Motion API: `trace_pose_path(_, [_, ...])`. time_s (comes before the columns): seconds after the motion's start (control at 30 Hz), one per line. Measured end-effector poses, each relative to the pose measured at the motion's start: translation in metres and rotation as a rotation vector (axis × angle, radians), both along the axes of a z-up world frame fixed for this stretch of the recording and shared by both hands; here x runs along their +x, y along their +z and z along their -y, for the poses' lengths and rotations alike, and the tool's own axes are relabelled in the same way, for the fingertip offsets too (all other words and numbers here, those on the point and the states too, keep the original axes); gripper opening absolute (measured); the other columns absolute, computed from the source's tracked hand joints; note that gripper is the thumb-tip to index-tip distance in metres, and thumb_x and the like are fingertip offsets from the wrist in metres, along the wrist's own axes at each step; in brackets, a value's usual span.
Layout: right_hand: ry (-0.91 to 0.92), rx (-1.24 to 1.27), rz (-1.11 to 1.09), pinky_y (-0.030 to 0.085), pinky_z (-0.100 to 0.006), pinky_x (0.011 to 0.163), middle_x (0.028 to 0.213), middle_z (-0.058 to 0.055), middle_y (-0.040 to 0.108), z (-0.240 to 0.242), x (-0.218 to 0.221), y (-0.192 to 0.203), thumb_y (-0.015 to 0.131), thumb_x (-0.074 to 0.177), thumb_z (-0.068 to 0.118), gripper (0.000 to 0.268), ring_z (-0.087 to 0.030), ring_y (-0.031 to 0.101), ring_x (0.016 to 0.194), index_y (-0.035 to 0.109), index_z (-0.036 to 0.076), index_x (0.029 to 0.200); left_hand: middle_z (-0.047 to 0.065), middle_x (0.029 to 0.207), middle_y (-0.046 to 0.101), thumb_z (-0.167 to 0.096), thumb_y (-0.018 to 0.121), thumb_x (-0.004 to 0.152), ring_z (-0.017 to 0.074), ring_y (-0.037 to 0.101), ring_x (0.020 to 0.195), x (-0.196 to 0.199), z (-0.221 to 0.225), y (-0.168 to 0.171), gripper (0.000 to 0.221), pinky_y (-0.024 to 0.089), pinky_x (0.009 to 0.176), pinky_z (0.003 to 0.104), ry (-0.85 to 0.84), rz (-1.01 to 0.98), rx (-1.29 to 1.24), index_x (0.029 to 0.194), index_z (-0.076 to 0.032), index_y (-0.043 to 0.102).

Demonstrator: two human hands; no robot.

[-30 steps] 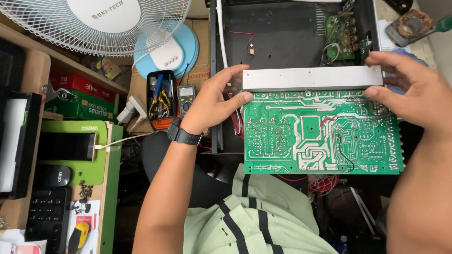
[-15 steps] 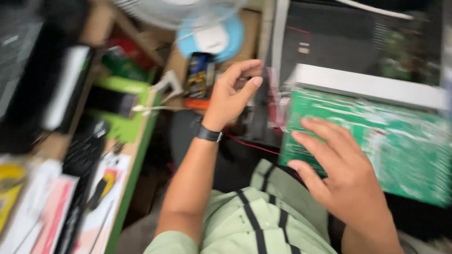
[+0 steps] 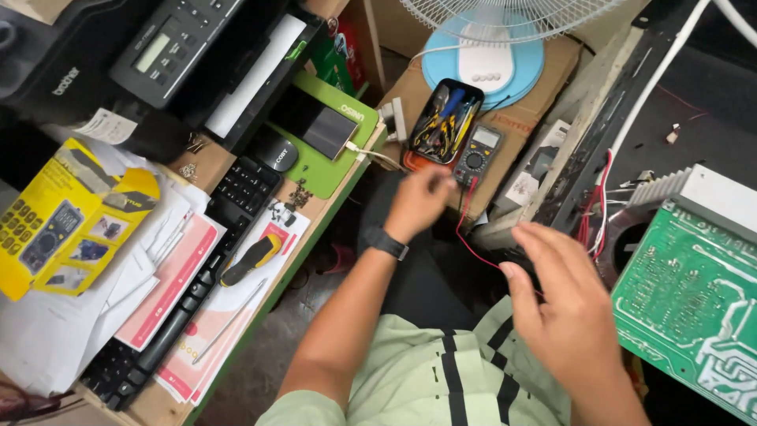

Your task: Inspecting and testing traces on a printed circuit board using a multimeter inside an electronic device chassis.

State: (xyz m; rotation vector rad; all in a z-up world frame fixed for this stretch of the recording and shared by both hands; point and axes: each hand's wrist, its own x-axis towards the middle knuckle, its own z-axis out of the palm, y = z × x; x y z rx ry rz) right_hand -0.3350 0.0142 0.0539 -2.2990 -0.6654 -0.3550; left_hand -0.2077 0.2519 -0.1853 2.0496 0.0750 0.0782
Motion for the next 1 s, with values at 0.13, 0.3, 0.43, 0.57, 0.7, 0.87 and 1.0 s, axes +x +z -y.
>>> trace_pose_path(0.13, [-0.006, -0.006, -0.078, 0.054, -0.047, 0.127, 0.147, -0.022, 0.076, -0.013, -0.005, -0.031, 0.069, 0.112, 0.01, 0.037, -0.035, 0.074, 0.135, 0.074, -0.004, 0.147, 0.017, 0.113, 0.089, -0.041, 0.079, 0.098, 0.0404, 0.083, 0.11, 0.014, 0.043, -0.057, 0.038, 0.061, 0.096, 0.049, -0.034, -0.125, 0.164, 0.118, -0.009, 0.082])
trace_pose_path(0.3, [0.088, -0.045, -0.252, 0.052, -0.05, 0.123, 0.148, -0.023, 0.073, -0.018, -0.005, -0.077, 0.065, 0.114, 0.021, 0.047, -0.038, 0.069, 0.138, 0.067, -0.003, 0.155, 0.028, 0.13, 0.068, -0.048, 0.093, 0.085, 0.0511, 0.07, 0.118, 0.059, 0.098, -0.112, 0.082, 0.056, 0.108, 0.058, 0.187, -0.034, 0.589, 0.139, 0.004, 0.059])
trace_pose_path(0.43, [0.041, -0.059, -0.332, 0.052, -0.053, 0.122, 0.152, -0.022, 0.073, -0.016, -0.007, -0.077, 0.065, 0.114, 0.027, 0.052, -0.039, 0.068, 0.143, 0.066, 0.0, 0.157, 0.029, 0.147, 0.061, -0.061, 0.083, 0.097, 0.0467, 0.06, 0.131, 0.067, 0.117, -0.12, 0.107, 0.051, 0.113, 0.053, 0.183, -0.162, 0.687, 0.164, 0.013, 0.047])
trace_pose_path(0.57, [0.034, -0.055, -0.328, 0.054, -0.051, 0.121, 0.151, -0.02, 0.074, -0.015, -0.007, -0.075, 0.066, 0.113, 0.029, 0.053, -0.036, 0.07, 0.142, 0.065, -0.001, 0.157, 0.028, 0.141, 0.064, -0.045, 0.086, 0.097, 0.05, 0.058, 0.132, 0.059, 0.111, -0.116, 0.084, 0.054, 0.11, 0.061, 0.316, -0.048, 0.507, 0.157, 0.006, 0.057])
trace_pose_path(0.7, [0.031, -0.028, -0.325, 0.054, -0.05, 0.12, 0.147, -0.019, 0.076, -0.014, -0.008, -0.073, 0.067, 0.113, 0.028, 0.052, -0.036, 0.072, 0.138, 0.067, -0.001, 0.155, 0.03, 0.132, 0.064, -0.042, 0.084, 0.096, 0.0525, 0.06, 0.129, 0.042, 0.1, -0.094, 0.074, 0.051, 0.11, 0.062, 0.325, 0.005, 0.327, 0.146, 0.008, 0.063])
trace_pose_path(0.87, [-0.002, 0.026, -0.293, 0.056, -0.048, 0.12, 0.147, -0.018, 0.076, -0.019, -0.008, -0.063, 0.07, 0.112, 0.028, 0.051, -0.034, 0.074, 0.137, 0.069, 0.001, 0.154, 0.026, 0.13, 0.067, -0.042, 0.083, 0.092, 0.0479, 0.063, 0.126, 0.002, 0.096, -0.023, 0.077, 0.053, 0.11, 0.059, 0.312, 0.277, 0.23, 0.148, 0.007, 0.063])
trace_pose_path(1.0, [-0.018, 0.104, -0.137, 0.058, -0.047, 0.118, 0.147, -0.021, 0.074, -0.029, -0.01, -0.05, 0.07, 0.113, 0.022, 0.045, -0.035, 0.075, 0.134, 0.07, -0.003, 0.149, 0.026, 0.136, 0.064, -0.04, 0.08, 0.102, 0.0456, 0.069, 0.127, -0.035, 0.085, 0.039, 0.071, 0.06, 0.107, 0.056, 0.275, 0.495, 0.112, 0.149, 0.009, 0.058])
